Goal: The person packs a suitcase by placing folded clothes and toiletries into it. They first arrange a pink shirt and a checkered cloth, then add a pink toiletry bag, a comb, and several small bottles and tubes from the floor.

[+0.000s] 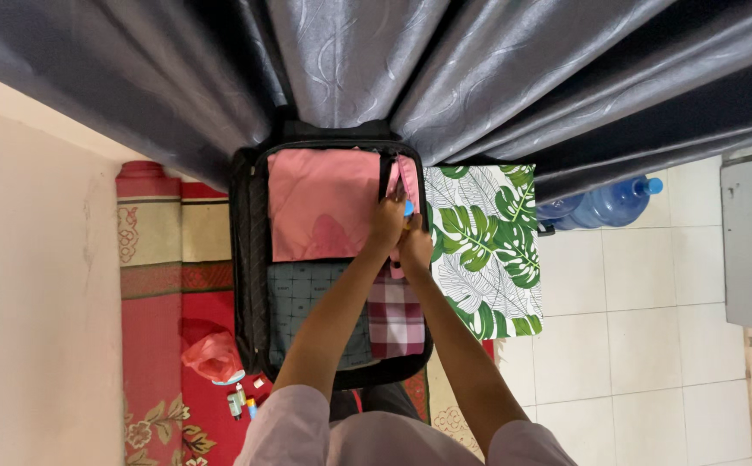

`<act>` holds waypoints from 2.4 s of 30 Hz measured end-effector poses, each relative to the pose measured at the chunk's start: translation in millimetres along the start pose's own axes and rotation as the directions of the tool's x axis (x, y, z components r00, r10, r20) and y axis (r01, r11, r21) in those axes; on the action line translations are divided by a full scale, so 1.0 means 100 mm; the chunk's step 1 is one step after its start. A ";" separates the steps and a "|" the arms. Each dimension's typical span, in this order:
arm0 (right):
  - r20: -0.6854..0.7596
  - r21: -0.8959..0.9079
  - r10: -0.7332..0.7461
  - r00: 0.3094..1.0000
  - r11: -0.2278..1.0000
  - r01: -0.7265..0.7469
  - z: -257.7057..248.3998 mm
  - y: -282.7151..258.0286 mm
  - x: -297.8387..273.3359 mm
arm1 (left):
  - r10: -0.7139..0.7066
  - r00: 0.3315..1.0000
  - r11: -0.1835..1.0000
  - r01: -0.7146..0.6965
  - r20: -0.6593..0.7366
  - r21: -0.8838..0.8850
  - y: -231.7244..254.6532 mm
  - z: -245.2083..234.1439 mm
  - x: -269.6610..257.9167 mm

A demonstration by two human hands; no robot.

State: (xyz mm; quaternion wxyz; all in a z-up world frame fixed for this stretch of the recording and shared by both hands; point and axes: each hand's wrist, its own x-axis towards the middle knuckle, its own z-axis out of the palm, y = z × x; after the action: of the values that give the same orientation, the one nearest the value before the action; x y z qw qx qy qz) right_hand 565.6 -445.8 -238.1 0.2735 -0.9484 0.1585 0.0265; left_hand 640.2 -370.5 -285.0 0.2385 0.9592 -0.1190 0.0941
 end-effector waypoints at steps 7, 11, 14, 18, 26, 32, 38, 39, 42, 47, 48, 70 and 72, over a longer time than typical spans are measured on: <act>0.023 -0.058 0.009 1.000 0.998 -0.008 0.02 0.04 0.03 | -0.142 0.963 0.928 0.209 0.229 -0.307 -0.07 -0.37 0.19; 0.029 -0.060 -0.016 0.999 0.998 0.018 -0.08 -0.03 0.02 | -0.077 0.965 0.962 0.139 0.251 -0.237 -0.09 -0.14 0.37; 0.031 -0.011 -0.025 0.999 1.000 0.025 -0.16 -0.11 0.01 | -0.112 0.964 0.972 0.156 0.240 -0.175 -0.08 0.08 0.42; 0.070 0.089 0.020 0.997 0.996 -0.027 -0.14 -0.10 0.04 | -0.050 0.995 0.997 0.046 0.081 0.055 -0.08 0.22 0.23; -0.049 -0.017 -0.103 0.993 0.995 0.102 0.19 0.02 0.20 | -0.026 0.993 0.988 0.043 -0.117 0.147 -0.14 0.17 -0.23; -0.075 0.009 -0.108 0.991 0.994 0.109 0.41 0.08 0.31 | 0.055 0.997 0.983 -0.046 -0.049 0.176 -0.15 0.15 -0.41; -0.168 0.022 -0.207 0.964 0.977 0.213 0.33 0.01 0.27 | 0.077 0.997 0.980 -0.077 0.007 0.183 -0.20 0.18 -0.37; -0.114 0.029 -0.134 0.984 0.990 0.138 0.30 -0.04 0.27 | 0.064 0.996 0.981 -0.073 0.056 0.180 -0.20 0.20 -0.35; -0.028 0.031 -0.019 0.999 0.999 0.020 0.23 -0.17 0.30 | 0.097 0.994 0.964 -0.108 0.058 0.242 -0.22 0.25 -0.28; -0.062 0.066 -0.050 0.997 0.996 0.055 0.22 -0.20 0.29 | 0.077 0.984 0.953 -0.120 0.160 0.278 -0.24 0.27 -0.26; -0.078 0.060 -0.088 0.993 0.994 0.092 0.21 -0.19 0.27 | 0.075 0.981 0.953 -0.123 0.177 0.279 -0.23 0.27 -0.26; -0.044 0.256 -0.317 0.947 0.913 0.318 0.05 0.20 -0.05 | 0.123 0.990 0.977 -0.109 0.071 -0.184 -0.03 -0.43 -0.65; -0.002 0.328 -0.225 0.974 0.920 0.213 -0.07 0.15 -0.08 | -0.063 0.978 0.814 0.166 0.199 -0.557 0.04 -0.80 -0.67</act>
State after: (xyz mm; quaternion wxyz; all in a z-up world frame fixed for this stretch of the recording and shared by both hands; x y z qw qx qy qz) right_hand 553.5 -459.4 -238.7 0.4304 -0.9012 0.0489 -0.0139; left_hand 565.1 -323.3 -230.0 0.5084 0.8538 -0.1037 -0.0430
